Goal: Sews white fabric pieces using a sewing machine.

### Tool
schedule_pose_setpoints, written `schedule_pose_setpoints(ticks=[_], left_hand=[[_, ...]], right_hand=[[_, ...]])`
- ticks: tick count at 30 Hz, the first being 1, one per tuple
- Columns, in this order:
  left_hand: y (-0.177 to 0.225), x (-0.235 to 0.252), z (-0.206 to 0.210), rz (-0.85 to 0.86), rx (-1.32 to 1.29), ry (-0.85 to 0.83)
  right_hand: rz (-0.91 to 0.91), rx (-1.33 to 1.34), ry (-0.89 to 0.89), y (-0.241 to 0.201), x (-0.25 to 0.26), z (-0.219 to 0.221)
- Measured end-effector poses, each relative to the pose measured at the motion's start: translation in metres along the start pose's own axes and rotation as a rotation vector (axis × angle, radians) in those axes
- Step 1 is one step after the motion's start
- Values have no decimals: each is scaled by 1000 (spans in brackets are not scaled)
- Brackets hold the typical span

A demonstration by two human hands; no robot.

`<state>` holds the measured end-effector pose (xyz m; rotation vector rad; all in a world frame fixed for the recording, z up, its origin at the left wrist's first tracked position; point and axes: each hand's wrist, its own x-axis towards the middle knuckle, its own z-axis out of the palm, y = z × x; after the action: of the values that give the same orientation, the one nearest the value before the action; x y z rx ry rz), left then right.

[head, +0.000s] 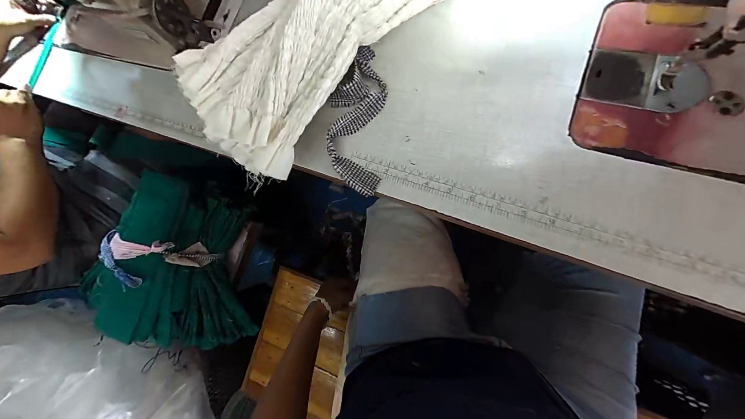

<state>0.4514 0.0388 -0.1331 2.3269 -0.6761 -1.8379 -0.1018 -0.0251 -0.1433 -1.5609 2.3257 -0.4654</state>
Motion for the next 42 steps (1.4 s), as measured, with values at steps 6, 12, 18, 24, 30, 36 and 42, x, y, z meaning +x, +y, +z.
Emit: schedule_pose_setpoints(ticks=[6, 12, 18, 24, 30, 36, 42], left_hand=[[22, -13, -10, -94, 528, 240], [19, -49, -44, 50, 243, 577], [50, -100, -48, 255, -662, 518], [76, -127, -34, 437, -745, 480], [110, -144, -34, 945, -414, 640], [224, -158, -106, 1330, 131, 795], [402, -112, -151, 1357, 738, 853]], right_hand=[[-525, 67, -334, -141, -1, -20], [-999, 307, -525, -244, -47, 31], [-1394, 389, -636, -347, -102, 83], [-1397, 516, -326, -389, -119, 98], [-1098, 703, -578, -377, -81, 61], [-675, 927, -830, -334, -40, 22], [-505, 1167, -697, -304, -42, -12]])
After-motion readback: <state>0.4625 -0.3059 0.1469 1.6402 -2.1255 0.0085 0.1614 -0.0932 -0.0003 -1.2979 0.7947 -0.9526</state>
